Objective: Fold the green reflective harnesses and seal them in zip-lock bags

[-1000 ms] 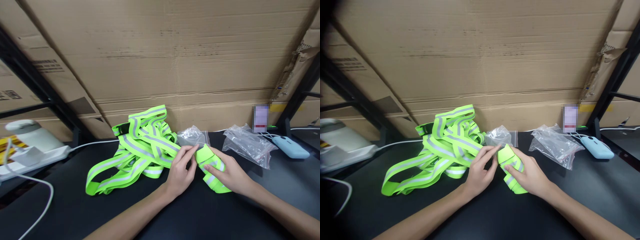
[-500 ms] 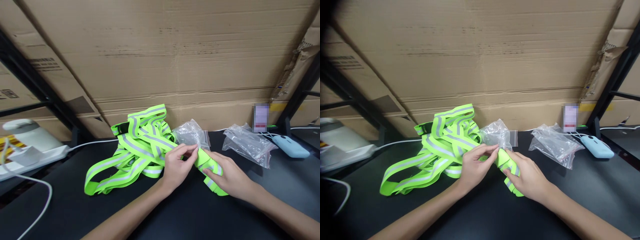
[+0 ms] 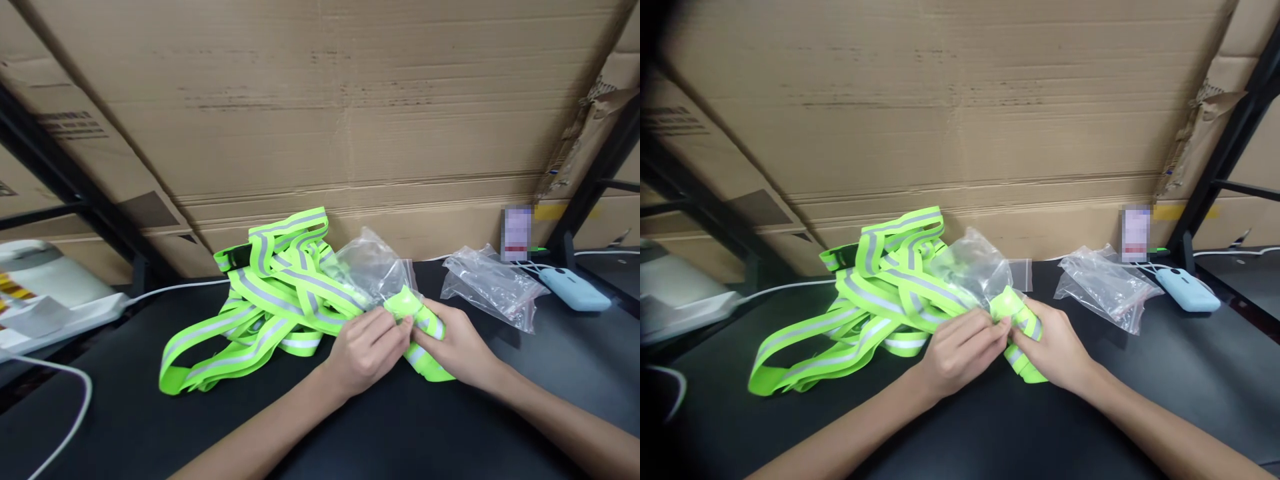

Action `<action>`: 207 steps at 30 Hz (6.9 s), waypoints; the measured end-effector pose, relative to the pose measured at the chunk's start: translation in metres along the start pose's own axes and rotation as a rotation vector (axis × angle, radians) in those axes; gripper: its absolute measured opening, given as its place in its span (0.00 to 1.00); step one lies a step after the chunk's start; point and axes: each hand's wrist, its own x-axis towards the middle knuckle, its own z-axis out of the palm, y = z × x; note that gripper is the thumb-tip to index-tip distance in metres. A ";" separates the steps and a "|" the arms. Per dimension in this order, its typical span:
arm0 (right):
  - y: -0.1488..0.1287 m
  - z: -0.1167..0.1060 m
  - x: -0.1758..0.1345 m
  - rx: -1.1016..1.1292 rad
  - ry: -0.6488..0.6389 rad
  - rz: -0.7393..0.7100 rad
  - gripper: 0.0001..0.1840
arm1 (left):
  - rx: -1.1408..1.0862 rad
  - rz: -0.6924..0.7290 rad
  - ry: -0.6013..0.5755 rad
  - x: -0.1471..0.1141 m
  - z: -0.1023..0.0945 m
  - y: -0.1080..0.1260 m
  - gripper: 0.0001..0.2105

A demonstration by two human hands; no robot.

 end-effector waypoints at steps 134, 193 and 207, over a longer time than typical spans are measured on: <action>0.038 -0.011 0.006 0.437 -0.092 0.173 0.41 | -0.516 -0.907 -0.486 -0.014 -0.001 0.003 0.23; 0.030 -0.034 0.000 -0.275 0.245 -0.494 0.12 | -0.612 -0.563 -0.018 -0.023 0.001 -0.013 0.15; -0.079 -0.123 0.061 -0.401 0.119 -0.394 0.12 | -0.443 -0.672 -0.308 0.123 -0.074 -0.062 0.09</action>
